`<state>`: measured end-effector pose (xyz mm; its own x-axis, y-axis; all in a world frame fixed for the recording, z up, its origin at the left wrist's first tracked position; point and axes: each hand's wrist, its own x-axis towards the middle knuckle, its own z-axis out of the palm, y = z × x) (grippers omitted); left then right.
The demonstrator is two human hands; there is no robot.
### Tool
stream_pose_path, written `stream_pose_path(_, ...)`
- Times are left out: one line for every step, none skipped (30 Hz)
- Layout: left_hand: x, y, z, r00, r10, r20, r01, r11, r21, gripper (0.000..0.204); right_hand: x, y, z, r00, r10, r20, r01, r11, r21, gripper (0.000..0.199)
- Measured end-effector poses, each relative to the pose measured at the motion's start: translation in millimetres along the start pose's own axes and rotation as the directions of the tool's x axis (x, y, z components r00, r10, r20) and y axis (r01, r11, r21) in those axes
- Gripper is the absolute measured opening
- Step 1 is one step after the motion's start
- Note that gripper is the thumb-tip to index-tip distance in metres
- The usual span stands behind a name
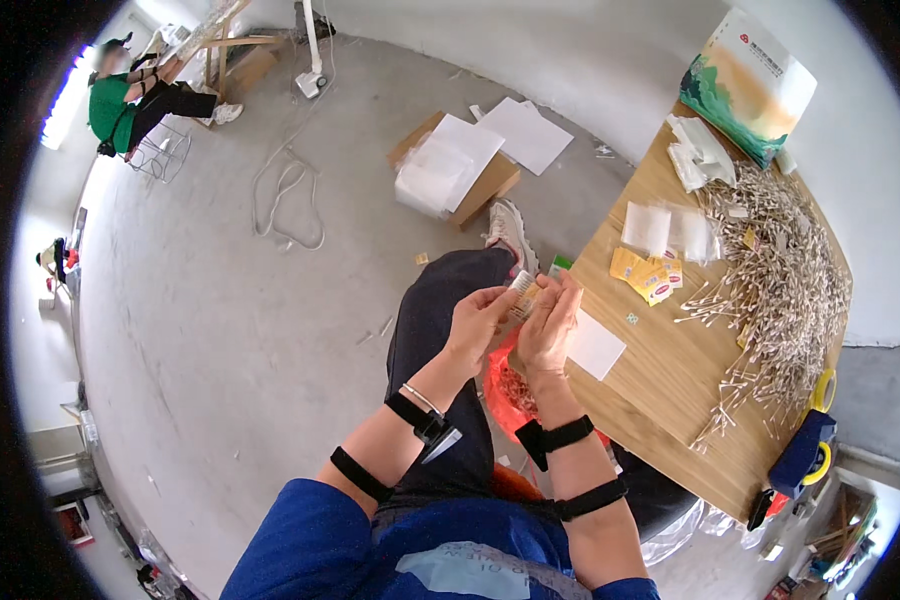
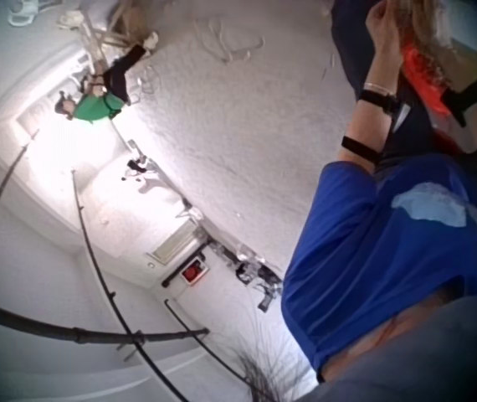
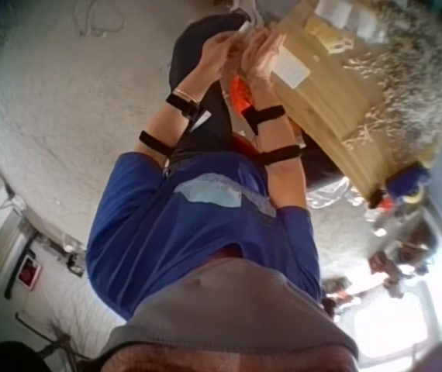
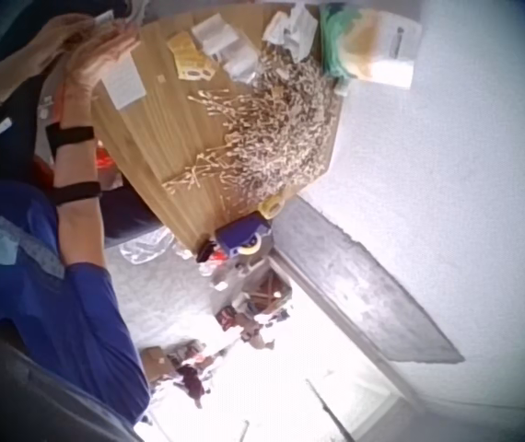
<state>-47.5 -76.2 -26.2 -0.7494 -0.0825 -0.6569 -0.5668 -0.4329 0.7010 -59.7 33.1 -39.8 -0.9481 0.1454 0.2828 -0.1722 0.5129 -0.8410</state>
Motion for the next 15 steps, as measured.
stream_pose_path(-1, -3, 0, 1.000, 0.019, 0.004, -0.019, 0.999, -0.036, 0.027, 0, -3, 0, 1.000, 0.020, 0.006, -0.020, 1.000, 0.009, 0.032)
stream_pose_path(-3, -8, 2, 0.999, 0.038, 0.007, -0.038, 0.997, -0.072, 0.027, 0, -3, 0, 1.000, 0.025, 0.009, -0.025, 1.000, 0.019, 0.032)
stream_pose_path(-5, -13, 4, 0.998, 0.055, 0.012, -0.053, 0.993, -0.108, 0.028, 0, -3, 0, 0.999, 0.031, 0.010, -0.031, 0.999, 0.026, 0.032)
stream_pose_path(-3, -18, 5, 0.999, 0.044, 0.031, -0.039, 0.989, -0.141, 0.028, 0, -2, -1, 0.999, 0.038, 0.012, -0.038, 0.999, 0.034, 0.032)
stream_pose_path(1, -23, 6, 0.998, 0.034, 0.050, -0.025, 0.985, -0.173, 0.028, 0, -2, 0, 0.998, 0.059, 0.022, -0.061, 0.997, 0.056, 0.031)
stream_pose_path(1, -24, 7, 0.997, 0.023, 0.069, -0.008, 0.979, -0.204, 0.028, 0, -3, 0, 0.996, 0.083, 0.033, -0.085, 0.993, 0.078, 0.031)
stream_pose_path(1, -24, 6, 0.997, 0.027, 0.067, -0.017, 0.990, -0.137, 0.028, 1, -5, 0, 0.993, 0.106, 0.045, -0.110, 0.989, 0.100, 0.030)
stream_pose_path(2, -24, 6, 0.997, 0.031, 0.064, -0.026, 0.997, -0.069, 0.027, 1, -3, 0, 0.994, 0.105, 0.041, -0.109, 0.990, 0.095, 0.030)
stream_pose_path(1, -21, 7, 0.997, 0.036, 0.061, -0.036, 0.999, -0.001, 0.027, 1, -1, 0, 0.994, 0.104, 0.039, -0.108, 0.990, 0.091, 0.030)
stream_pose_path(2, -16, 8, 0.997, 0.049, 0.064, -0.048, 0.999, -0.015, 0.027, 0, 1, 1, 0.994, 0.104, 0.036, -0.106, 0.991, 0.086, 0.030)
stream_pose_path(4, -10, 9, 0.996, 0.062, 0.068, -0.061, 0.998, -0.029, 0.027, 0, 3, 2, 0.998, 0.067, 0.020, -0.068, 0.996, 0.061, 0.029)
stream_pose_path(6, -6, 11, 0.995, 0.073, 0.072, -0.070, 0.997, -0.045, 0.027, -1, 3, 1, 1.000, 0.030, 0.005, -0.030, 0.999, 0.032, 0.029)
stream_pose_path(12, -6, 10, 0.993, 0.082, 0.084, -0.078, 0.996, -0.044, 0.028, -1, 3, 0, 1.000, -0.007, -0.008, 0.007, 1.000, 0.002, 0.029)
stream_pose_path(21, -7, 7, 0.991, 0.091, 0.096, -0.087, 0.995, -0.042, 0.028, -1, 3, 0, 1.000, -0.009, -0.013, 0.009, 1.000, 0.019, 0.028)
stream_pose_path(24, -6, 6, 0.989, 0.102, 0.106, -0.098, 0.994, -0.039, 0.029, -1, 2, 2, 1.000, -0.011, -0.020, 0.012, 0.999, 0.039, 0.028)
